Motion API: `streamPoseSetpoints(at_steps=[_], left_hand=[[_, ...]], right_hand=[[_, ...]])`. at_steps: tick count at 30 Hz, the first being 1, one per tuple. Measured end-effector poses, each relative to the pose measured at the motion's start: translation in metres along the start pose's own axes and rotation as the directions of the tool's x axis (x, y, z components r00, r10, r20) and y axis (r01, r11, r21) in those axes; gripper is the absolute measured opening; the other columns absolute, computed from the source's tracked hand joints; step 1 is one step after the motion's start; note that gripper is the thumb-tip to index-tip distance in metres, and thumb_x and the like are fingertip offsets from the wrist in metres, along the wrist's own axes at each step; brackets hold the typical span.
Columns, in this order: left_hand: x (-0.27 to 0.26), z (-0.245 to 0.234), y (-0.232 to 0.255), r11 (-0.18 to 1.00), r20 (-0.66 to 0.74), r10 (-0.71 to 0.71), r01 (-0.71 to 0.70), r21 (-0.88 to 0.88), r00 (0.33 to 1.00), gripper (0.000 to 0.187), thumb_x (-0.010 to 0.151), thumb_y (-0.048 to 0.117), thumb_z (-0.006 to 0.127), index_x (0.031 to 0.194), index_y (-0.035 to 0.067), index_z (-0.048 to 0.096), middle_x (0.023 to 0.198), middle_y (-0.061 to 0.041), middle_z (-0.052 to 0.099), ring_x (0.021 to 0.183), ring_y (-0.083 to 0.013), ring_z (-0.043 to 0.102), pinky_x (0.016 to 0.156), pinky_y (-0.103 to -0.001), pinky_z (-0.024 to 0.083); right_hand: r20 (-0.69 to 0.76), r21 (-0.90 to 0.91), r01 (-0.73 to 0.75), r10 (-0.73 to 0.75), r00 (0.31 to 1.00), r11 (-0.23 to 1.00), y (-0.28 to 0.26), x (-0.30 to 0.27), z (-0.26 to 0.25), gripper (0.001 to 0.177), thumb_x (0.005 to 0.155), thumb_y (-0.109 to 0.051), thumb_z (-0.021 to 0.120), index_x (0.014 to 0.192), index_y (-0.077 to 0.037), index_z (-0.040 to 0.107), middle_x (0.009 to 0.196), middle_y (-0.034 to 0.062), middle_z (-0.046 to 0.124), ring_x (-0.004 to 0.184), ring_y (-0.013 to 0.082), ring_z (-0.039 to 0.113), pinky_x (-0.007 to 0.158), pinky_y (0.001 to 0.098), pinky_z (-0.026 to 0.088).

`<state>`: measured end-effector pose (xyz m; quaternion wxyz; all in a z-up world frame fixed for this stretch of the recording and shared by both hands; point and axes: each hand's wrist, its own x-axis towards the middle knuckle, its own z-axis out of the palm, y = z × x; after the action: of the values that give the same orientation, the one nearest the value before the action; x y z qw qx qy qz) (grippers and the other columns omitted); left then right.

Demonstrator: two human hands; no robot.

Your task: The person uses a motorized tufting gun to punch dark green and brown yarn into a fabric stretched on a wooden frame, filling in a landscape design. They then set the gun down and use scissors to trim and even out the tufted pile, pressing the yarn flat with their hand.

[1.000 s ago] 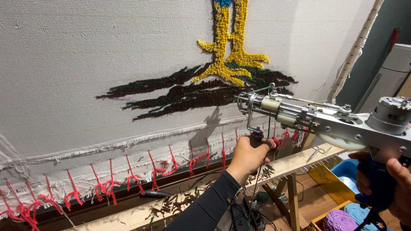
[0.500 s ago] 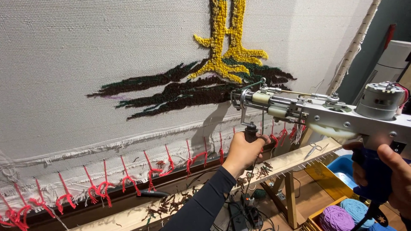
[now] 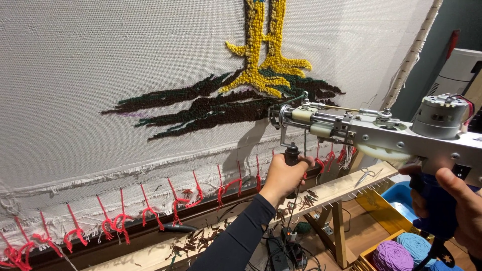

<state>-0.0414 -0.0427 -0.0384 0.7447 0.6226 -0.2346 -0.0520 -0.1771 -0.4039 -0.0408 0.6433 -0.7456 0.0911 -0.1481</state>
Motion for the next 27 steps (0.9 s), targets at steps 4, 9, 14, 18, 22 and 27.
streamPoseSetpoints(at_steps=[4,9,14,18,22,27], left_hand=[[-0.013,-0.002,0.025,0.999,-0.055,0.016,-0.014,0.029,0.998,0.033,0.091,0.034,0.074,0.103,0.004,0.073,0.068,0.000,0.062,0.050,-0.0074,0.058,0.049,-0.026,0.052],[-0.029,-0.007,0.024,0.905,-0.258,0.341,-0.242,0.350,0.904,0.040,0.090,0.039,0.075,0.097,0.001,0.063,0.069,-0.002,0.065,0.057,-0.0129,0.063,0.054,-0.030,0.053],[-0.013,-0.022,0.000,0.782,-0.275,0.533,-0.341,0.521,0.800,0.042,0.094,0.041,0.071,0.100,0.001,0.059,0.079,-0.003,0.068,0.066,-0.0155,0.068,0.060,-0.033,0.056],[-0.004,-0.038,-0.010,0.820,-0.245,0.413,-0.242,0.519,0.877,0.038,0.099,0.044,0.062,0.091,0.007,0.058,0.067,-0.002,0.063,0.055,-0.0158,0.062,0.053,-0.032,0.053],[-0.005,-0.040,0.002,0.876,-0.255,0.233,-0.089,0.473,0.939,0.044,0.100,0.048,0.057,0.084,0.007,0.056,0.061,-0.001,0.058,0.047,-0.0163,0.056,0.046,-0.029,0.050],[0.006,-0.040,-0.015,0.788,-0.208,0.289,-0.109,0.606,0.934,0.051,0.106,0.049,0.049,0.087,0.004,0.064,0.066,-0.010,0.065,0.046,-0.0174,0.056,0.043,-0.033,0.048]], right_hand=[[0.034,0.014,0.067,-0.068,0.997,0.998,-0.017,-0.014,0.021,0.078,0.101,-0.065,0.053,0.143,0.001,0.057,0.073,0.0161,0.054,0.061,0.0251,0.056,0.050,0.0424,0.049],[-0.032,-0.227,0.208,-0.220,0.975,0.952,-0.034,-0.016,0.050,0.067,0.098,-0.052,0.062,0.135,0.003,0.069,0.070,0.0171,0.057,0.051,0.0266,0.057,0.046,0.0416,0.052],[-0.014,-0.537,0.181,-0.223,0.975,0.824,-0.034,0.013,0.035,0.058,0.095,-0.043,0.072,0.140,-0.008,0.068,0.074,0.0198,0.058,0.049,0.0335,0.059,0.053,0.0492,0.057],[0.416,-0.735,0.572,-0.424,0.804,0.364,-0.113,-0.014,0.054,0.074,0.068,-0.051,0.084,0.131,-0.015,0.071,0.084,0.0054,0.074,0.065,0.0187,0.071,0.064,0.0385,0.059],[0.371,-0.915,0.394,-0.200,0.907,0.088,-0.160,-0.021,0.069,0.086,0.050,-0.049,0.101,0.127,-0.025,0.070,0.104,-0.0020,0.078,0.087,0.0139,0.080,0.087,0.0337,0.063],[0.342,-0.937,0.335,0.071,0.937,0.093,-0.161,0.063,0.028,0.068,0.075,-0.039,0.088,0.138,-0.027,0.064,0.119,0.0019,0.075,0.107,0.0150,0.078,0.100,0.0365,0.060]])
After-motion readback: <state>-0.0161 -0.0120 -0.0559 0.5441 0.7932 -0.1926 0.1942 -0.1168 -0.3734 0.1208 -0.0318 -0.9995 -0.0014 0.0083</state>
